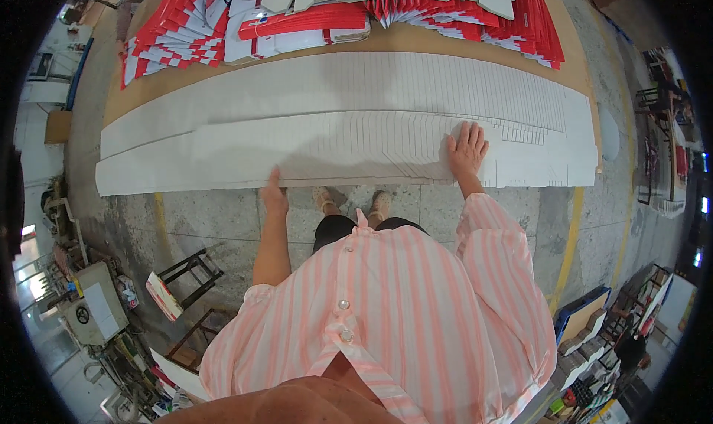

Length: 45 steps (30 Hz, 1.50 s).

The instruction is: Organizing and stacking flat cardboard box templates on a factory floor.

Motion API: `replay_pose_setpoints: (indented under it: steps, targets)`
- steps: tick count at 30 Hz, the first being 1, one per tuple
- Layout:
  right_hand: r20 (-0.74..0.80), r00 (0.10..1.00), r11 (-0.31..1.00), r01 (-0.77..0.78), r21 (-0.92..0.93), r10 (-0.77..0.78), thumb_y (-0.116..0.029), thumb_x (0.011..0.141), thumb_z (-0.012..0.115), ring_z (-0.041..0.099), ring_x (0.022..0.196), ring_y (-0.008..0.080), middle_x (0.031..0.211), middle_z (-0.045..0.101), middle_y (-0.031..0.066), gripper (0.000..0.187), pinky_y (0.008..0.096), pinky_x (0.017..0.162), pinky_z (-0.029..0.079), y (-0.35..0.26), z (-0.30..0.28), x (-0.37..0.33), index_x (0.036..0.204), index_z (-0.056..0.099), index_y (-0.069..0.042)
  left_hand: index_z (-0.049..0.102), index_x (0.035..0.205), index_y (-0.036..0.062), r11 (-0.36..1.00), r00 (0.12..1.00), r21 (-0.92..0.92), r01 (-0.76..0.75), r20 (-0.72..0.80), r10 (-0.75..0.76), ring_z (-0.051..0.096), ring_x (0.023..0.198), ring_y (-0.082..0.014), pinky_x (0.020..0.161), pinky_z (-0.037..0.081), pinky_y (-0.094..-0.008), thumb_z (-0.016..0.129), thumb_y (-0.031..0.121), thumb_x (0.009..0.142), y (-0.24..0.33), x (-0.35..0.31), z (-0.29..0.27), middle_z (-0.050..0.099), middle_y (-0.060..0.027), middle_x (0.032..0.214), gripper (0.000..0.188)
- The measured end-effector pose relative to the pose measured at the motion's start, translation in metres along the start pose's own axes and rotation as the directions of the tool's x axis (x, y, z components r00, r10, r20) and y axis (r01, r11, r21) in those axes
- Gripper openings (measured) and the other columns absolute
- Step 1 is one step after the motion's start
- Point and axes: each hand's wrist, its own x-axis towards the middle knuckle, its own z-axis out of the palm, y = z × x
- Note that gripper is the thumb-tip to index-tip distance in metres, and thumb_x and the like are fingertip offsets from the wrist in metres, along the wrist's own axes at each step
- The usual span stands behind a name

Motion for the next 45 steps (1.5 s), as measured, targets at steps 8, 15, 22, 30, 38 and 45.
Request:
replay_pose_setpoints:
  steps: [8,15,22,30,38,45]
  targets:
    - [0.028,0.999,1.000,0.017,0.005,-0.018,-0.047,0.085,0.038,0.017,0.130,0.0295,0.139,0.024,0.0123,0.061,0.0495,0.103,0.011,0.001,-0.002,0.001,0.134,0.026,-0.012,0.053,0.107,0.0007,0.967,0.998,0.248,-0.058,-0.024,0.066,0.056,0.088,-0.0180,0.073,0.047,-0.0332,0.064,0.016,0.078,-0.002,-0.001,0.005,0.058,-0.0068,0.102,0.035]
    - [0.018,1.000,1.000,0.011,-0.027,-0.011,-0.046,0.085,0.038,0.017,0.129,0.0294,0.139,0.024,0.0123,0.061,0.0496,0.102,0.012,0.001,-0.005,0.000,0.134,0.026,-0.011,0.055,0.104,-0.0024,0.687,0.822,-0.473,0.552,0.171,-0.544,0.055,0.086,-0.0179,0.074,0.044,-0.0297,0.063,0.017,0.079,-0.012,0.011,-0.006,0.058,-0.0079,0.099,0.032]
    - [0.032,0.999,1.000,-0.006,0.003,0.006,-0.046,0.085,0.038,0.017,0.129,0.0294,0.139,0.023,0.0124,0.061,0.0498,0.103,0.011,0.003,-0.002,0.001,0.134,0.027,-0.012,0.052,0.107,-0.0034,0.935,0.949,-0.189,0.300,-0.039,-0.313,0.056,0.085,-0.0170,0.075,0.045,-0.0299,0.063,0.014,0.078,0.001,0.002,-0.003,0.057,-0.0066,0.102,0.036]
    - [0.005,1.000,0.999,0.013,0.032,-0.013,-0.046,0.084,0.040,0.017,0.129,0.0298,0.139,0.024,0.0127,0.060,0.0504,0.102,0.011,0.005,-0.003,0.001,0.133,0.028,-0.013,0.053,0.107,-0.0005,0.995,0.996,-0.045,0.088,-0.024,-0.089,0.056,0.088,-0.0166,0.074,0.046,-0.0298,0.064,0.010,0.077,-0.014,0.005,0.000,0.057,-0.0059,0.100,0.034]
    - [-0.017,1.000,1.000,0.014,0.017,-0.014,-0.043,0.084,0.042,0.020,0.128,0.0303,0.137,0.027,0.0142,0.058,0.0510,0.101,0.015,0.005,-0.003,0.001,0.131,0.032,-0.011,0.053,0.107,-0.0015,0.862,0.900,-0.264,0.432,0.069,-0.430,0.055,0.088,-0.0184,0.076,0.045,-0.0314,0.066,0.015,0.075,-0.012,0.006,-0.007,0.056,-0.0073,0.101,0.038]
    - [-0.094,0.981,0.979,0.157,-0.129,-0.169,-0.040,0.082,0.048,0.033,0.120,0.0309,0.130,0.038,0.0167,0.054,0.0462,0.095,0.027,0.014,0.013,0.006,0.126,0.041,-0.009,0.054,0.100,-0.0037,0.706,0.678,-0.099,0.702,0.396,-0.619,0.061,0.078,-0.0243,0.070,0.050,-0.0351,0.061,0.037,0.078,0.002,0.015,-0.040,0.060,-0.0139,0.093,0.047]
